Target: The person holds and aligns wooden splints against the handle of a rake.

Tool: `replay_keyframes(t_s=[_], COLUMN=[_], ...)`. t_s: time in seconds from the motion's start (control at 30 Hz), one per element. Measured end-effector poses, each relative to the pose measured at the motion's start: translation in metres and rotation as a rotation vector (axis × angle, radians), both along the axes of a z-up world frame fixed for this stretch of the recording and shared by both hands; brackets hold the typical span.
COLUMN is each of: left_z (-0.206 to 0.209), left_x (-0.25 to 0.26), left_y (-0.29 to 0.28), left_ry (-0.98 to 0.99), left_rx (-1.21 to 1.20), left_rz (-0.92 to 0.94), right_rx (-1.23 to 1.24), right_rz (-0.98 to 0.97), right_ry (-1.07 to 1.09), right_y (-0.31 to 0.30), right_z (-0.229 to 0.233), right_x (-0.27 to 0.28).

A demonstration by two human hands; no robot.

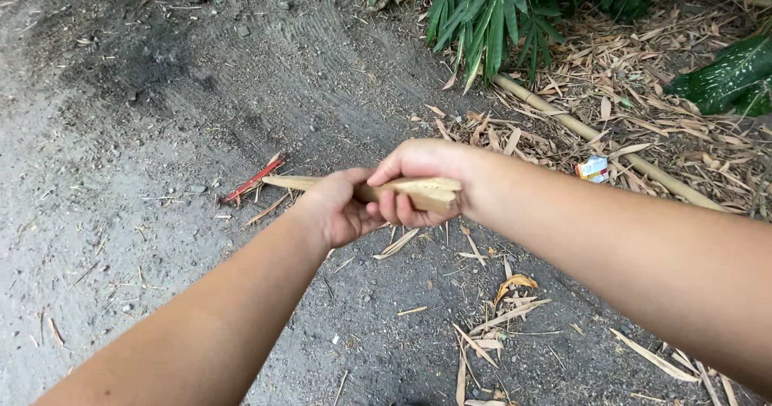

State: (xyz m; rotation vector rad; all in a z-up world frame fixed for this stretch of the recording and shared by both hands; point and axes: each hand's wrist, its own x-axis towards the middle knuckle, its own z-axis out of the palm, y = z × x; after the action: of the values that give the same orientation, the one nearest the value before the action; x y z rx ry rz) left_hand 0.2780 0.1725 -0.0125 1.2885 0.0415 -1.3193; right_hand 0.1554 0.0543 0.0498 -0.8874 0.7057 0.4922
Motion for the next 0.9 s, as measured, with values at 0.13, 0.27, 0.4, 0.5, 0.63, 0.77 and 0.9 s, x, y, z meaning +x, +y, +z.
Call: replay_keyframes(t_s=[0.13,0.27,0.4,0.5,0.63,0.77,0.9], left_z=[0.001,-0.010,-0.022,-0.025,-0.020,-0.005,0.013], left_x=[-0.015,-0.044,-0.085,-0.122,-0.172,-0.213,-0.239], left_y=[0.004,-0.008,-0.023,-0.026,-0.022,-0.013,-0.001], left_ry=[0.012,0.115,0.154,0.182,0.181,0.180,0.223], left_rx=[0.073,0.054,0.035,0.011,-0.022,-0.087,-0.202], left_rz=[-0.044,-0.053,-0.074,-0.068,-0.087,-0.080,-0.130], right_rx=[0.174,0.176,0.141,0.125,0.030,-0.042,-0.060], right_rz=[-0.035,-0.077,-0.026,0.004,0.093,0.076,0.152], right_ry=[0.041,0.070,0.098,0.111,0.092,0.117,0.176], right_y=[-0.004,-0.012,-0.024,-0.027,-0.021,-0.020,-0.024], right_z=[-0.021,-0.028,-0.026,-0.021,-0.012,0.002,0.024], right_x=[-0.015,-0.057,-0.111,-0.151,-0.195,-0.229,-0.251])
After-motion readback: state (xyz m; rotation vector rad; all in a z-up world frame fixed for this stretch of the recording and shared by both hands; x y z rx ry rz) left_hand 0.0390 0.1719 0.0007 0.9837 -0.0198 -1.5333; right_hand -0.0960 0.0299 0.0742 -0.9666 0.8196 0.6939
